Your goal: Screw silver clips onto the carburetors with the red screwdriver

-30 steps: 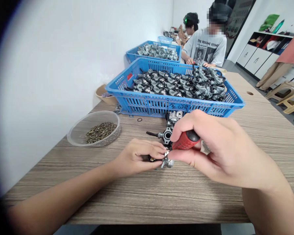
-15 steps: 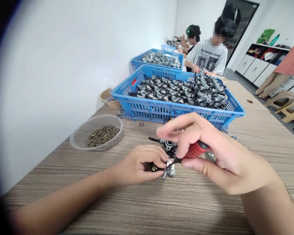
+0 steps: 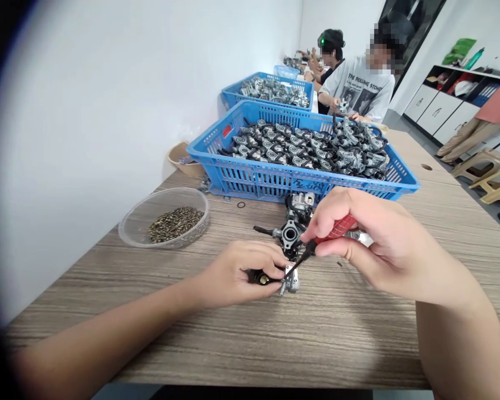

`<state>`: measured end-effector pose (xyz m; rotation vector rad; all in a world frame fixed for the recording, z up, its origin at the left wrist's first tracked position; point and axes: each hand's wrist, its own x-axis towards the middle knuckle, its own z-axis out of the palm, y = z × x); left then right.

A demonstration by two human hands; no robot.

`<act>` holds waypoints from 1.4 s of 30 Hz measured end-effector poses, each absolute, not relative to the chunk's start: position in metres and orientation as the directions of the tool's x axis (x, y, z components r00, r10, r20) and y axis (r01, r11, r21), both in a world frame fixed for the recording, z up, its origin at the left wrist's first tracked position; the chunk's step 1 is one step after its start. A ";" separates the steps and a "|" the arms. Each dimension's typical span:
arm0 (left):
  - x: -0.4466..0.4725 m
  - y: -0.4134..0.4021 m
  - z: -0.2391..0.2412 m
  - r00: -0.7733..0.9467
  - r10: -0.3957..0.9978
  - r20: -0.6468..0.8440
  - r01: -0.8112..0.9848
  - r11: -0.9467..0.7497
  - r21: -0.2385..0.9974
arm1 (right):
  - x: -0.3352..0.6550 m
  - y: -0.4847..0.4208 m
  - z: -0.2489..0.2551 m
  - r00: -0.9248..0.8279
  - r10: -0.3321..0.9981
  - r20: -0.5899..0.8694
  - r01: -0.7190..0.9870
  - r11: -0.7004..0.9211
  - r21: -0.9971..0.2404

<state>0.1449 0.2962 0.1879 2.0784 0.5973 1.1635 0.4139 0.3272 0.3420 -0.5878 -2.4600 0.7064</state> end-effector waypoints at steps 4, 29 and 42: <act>0.144 0.293 0.189 0.501 0.668 0.549 0.064 -0.662 0.747 | 0.413 0.314 0.338 -0.710 0.599 0.369 0.374 0.765 -0.524; 0.139 0.301 0.182 0.591 0.721 0.362 0.175 -0.553 0.815 | 0.407 0.307 0.348 -0.739 0.550 0.388 0.423 0.828 -0.368; 0.136 0.302 0.182 0.604 0.678 0.420 0.112 -0.594 0.797 | 0.411 0.320 0.362 -0.910 0.343 0.233 0.068 0.678 -0.732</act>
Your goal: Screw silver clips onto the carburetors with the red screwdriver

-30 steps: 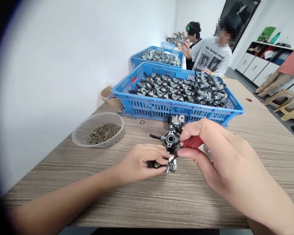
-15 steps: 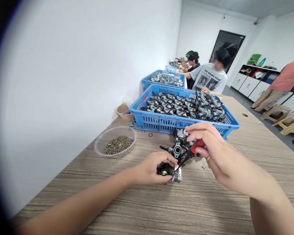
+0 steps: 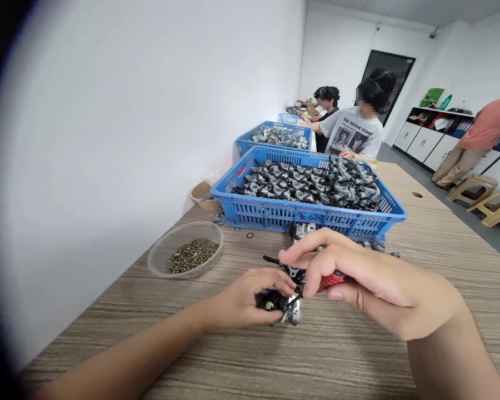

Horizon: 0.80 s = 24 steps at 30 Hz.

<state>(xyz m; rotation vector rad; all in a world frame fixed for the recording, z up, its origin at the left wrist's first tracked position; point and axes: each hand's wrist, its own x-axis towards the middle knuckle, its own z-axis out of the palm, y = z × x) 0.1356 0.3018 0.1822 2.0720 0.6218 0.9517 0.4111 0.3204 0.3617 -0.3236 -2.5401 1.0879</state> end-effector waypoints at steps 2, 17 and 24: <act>0.135 0.301 0.185 0.602 0.679 0.421 0.113 -0.594 0.796 | 0.413 0.322 0.359 -0.901 0.349 0.256 0.021 0.626 -0.779; 0.145 0.286 0.183 0.468 0.743 0.478 0.141 -0.596 0.790 | 0.403 0.320 0.347 -0.678 0.616 0.401 0.396 0.765 -0.507; 0.150 0.273 0.182 0.388 0.802 0.454 0.347 -0.584 0.734 | 0.397 0.313 0.333 -0.639 0.537 0.551 0.480 0.838 -0.261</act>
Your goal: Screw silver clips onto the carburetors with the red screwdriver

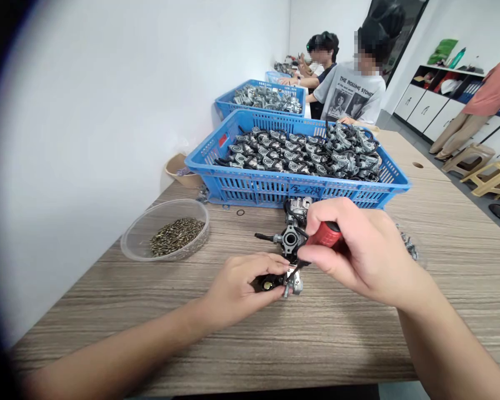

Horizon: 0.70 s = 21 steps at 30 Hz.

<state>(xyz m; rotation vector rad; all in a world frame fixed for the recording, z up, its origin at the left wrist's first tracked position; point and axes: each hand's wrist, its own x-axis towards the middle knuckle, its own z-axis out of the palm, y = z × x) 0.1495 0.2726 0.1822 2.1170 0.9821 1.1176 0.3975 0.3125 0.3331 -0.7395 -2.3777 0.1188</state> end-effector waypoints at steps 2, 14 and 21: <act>0.151 0.270 0.183 0.388 0.804 0.450 0.399 -0.587 0.705 | 0.398 0.310 0.323 -0.580 0.551 0.600 0.514 0.819 -0.255; 0.159 0.269 0.184 0.356 0.870 0.341 0.502 -0.486 0.715 | 0.412 0.245 0.315 -0.483 0.750 0.452 0.279 0.621 -0.733; 0.165 0.263 0.187 0.336 0.858 0.388 0.448 -0.508 0.736 | 0.407 0.232 0.303 -0.234 0.818 0.526 0.403 0.574 -0.713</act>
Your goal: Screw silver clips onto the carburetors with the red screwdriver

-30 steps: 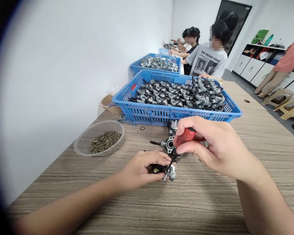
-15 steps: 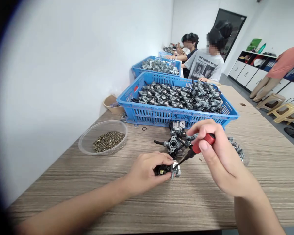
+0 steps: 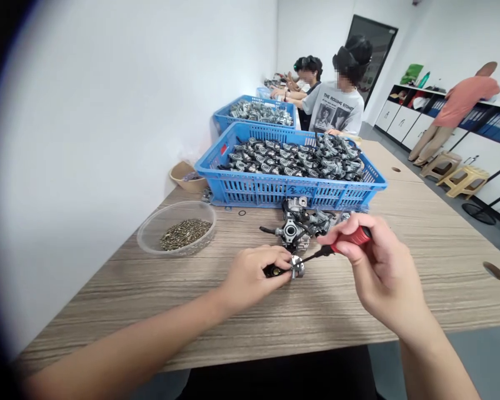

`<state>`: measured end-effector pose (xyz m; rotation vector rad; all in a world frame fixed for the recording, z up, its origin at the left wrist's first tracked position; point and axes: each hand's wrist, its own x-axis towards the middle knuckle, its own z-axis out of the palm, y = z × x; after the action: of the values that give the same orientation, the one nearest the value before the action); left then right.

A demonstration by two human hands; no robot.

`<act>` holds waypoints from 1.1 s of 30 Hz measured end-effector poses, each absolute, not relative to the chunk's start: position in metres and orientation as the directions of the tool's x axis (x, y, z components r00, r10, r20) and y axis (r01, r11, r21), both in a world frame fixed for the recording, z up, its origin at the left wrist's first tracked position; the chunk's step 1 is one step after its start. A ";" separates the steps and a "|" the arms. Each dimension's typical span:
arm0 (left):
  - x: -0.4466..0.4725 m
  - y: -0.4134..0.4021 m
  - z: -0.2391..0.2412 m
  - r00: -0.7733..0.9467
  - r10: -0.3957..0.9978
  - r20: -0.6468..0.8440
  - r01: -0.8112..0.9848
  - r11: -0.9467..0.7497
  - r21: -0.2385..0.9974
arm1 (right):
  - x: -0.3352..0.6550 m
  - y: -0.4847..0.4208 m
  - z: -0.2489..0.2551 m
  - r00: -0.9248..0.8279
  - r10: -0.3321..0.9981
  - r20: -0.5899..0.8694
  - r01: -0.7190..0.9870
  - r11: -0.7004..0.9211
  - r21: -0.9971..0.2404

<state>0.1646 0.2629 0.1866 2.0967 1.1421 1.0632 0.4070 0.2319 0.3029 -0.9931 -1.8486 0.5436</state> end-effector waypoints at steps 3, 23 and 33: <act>0.166 0.260 0.189 0.349 0.867 0.355 0.479 -0.491 0.727 | 0.397 0.227 0.318 -0.268 0.832 0.486 0.533 0.548 -0.645; 0.164 0.268 0.188 0.367 0.874 0.319 0.336 -0.444 0.831 | 0.402 0.274 0.352 -0.638 0.687 0.348 0.562 0.724 -0.399; 0.162 0.273 0.187 0.391 0.864 0.318 0.308 -0.448 0.839 | 0.408 0.274 0.350 -0.713 0.651 0.260 0.326 0.636 -0.699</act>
<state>0.1624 0.2735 0.1868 1.9519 1.0029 1.0144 0.4082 0.2741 0.3501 -0.7644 -2.3590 0.8709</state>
